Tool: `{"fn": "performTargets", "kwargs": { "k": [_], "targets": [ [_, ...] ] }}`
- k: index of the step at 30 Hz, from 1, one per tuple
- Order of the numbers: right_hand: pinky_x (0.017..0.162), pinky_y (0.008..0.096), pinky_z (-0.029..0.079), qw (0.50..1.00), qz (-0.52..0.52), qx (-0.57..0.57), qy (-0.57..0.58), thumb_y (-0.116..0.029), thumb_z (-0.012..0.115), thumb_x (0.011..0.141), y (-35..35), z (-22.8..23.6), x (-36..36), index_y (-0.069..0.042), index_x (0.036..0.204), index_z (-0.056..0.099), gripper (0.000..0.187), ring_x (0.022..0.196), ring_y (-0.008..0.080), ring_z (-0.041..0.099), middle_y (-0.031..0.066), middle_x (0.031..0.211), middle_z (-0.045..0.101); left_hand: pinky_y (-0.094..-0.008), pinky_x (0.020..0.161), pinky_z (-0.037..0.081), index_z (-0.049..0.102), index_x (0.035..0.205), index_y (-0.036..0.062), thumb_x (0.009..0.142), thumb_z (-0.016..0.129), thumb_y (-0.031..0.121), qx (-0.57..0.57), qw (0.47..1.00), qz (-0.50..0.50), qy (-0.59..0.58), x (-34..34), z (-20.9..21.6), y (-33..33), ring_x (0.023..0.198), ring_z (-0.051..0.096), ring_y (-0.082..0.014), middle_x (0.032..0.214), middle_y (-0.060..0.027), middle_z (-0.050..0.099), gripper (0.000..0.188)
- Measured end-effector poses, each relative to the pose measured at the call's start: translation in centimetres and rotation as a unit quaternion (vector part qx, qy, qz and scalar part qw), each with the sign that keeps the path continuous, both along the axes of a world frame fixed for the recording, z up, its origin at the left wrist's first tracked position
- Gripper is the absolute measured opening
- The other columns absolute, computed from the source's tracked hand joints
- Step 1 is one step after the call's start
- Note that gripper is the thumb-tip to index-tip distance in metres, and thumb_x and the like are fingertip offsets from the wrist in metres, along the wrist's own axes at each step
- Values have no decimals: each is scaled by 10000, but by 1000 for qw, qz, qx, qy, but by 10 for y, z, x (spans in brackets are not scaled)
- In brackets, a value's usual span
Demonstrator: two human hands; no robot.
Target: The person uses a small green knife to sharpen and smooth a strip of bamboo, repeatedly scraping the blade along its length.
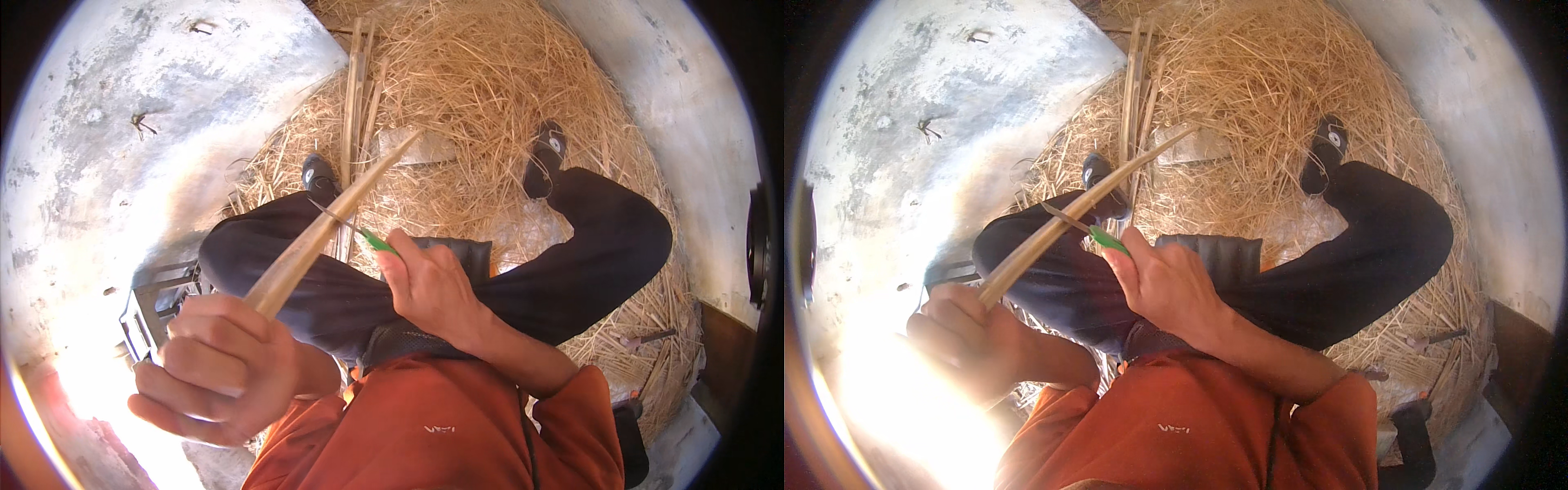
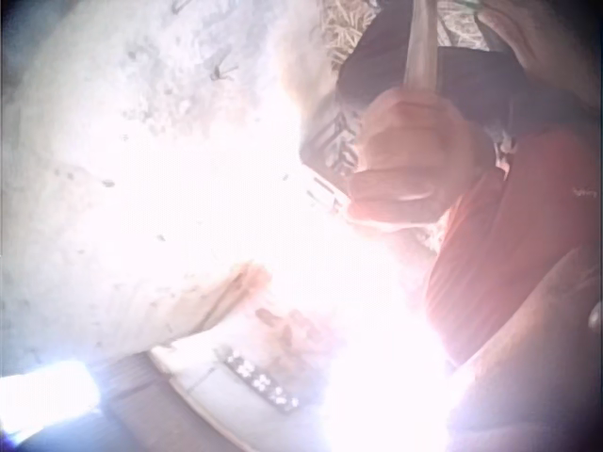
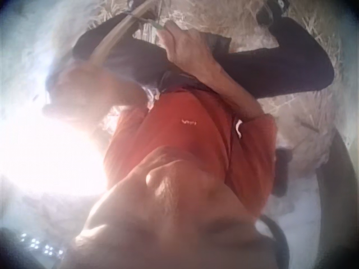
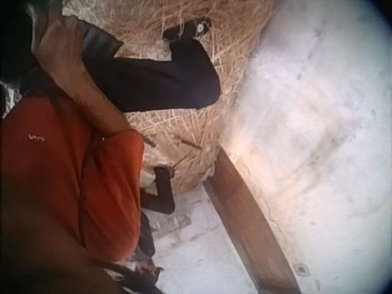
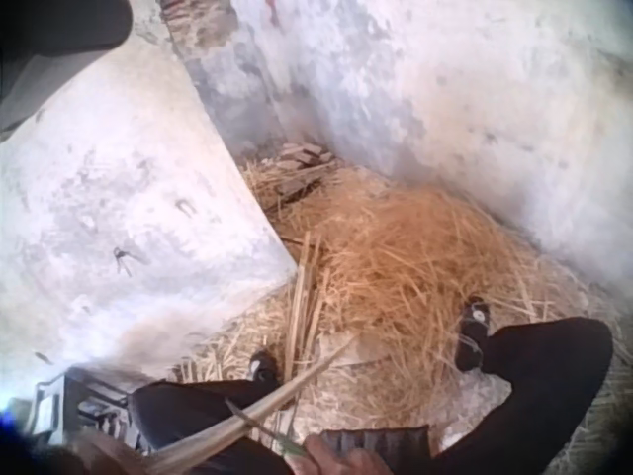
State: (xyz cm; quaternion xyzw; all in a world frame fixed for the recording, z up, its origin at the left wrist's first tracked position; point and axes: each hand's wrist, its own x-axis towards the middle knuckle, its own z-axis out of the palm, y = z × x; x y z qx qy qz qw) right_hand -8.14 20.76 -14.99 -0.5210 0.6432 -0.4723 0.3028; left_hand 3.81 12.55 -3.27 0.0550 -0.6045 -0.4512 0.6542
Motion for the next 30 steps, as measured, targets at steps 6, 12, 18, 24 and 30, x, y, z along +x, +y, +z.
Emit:
{"fn": "performTargets", "kwargs": {
  "k": [6,12,18,24,30],
  "targets": [
    [430,495,394,997,-52,8,49,-198,503,938,-7,0,0,-20,832,500,207,487,431,530,204,492,480,-261,314,227,348,642,137,1016,174,331,17,999,-45,1,-5,3,-7,300,215,-102,439,-14,332,455],
    [436,494,401,998,-59,25,28,-203,506,938,6,18,11,-9,832,509,221,497,432,540,223,505,498,-267,317,241,353,641,139,1017,173,325,2,998,-61,-12,-13,6,-2,295,232,-110,429,-18,337,457],
    [437,486,401,995,-72,47,43,-203,499,940,4,-1,-4,-2,822,512,234,502,435,538,230,505,491,-262,305,250,345,621,141,1015,176,346,0,998,-67,-8,-22,7,3,291,236,-108,429,-15,338,475],
    [434,498,426,996,-68,34,45,-285,479,954,-3,-10,-8,-8,839,525,303,478,421,551,216,491,512,-250,302,240,341,607,150,1014,181,353,-3,999,-51,10,-19,4,0,294,226,-100,434,-8,324,482],
    [454,490,421,985,-70,1,155,-226,473,960,-3,-19,0,12,837,535,275,501,429,542,223,513,512,-245,300,236,345,616,151,1012,187,350,-2,998,-65,8,-17,4,-4,295,227,-95,439,0,325,471]
  ]
}}
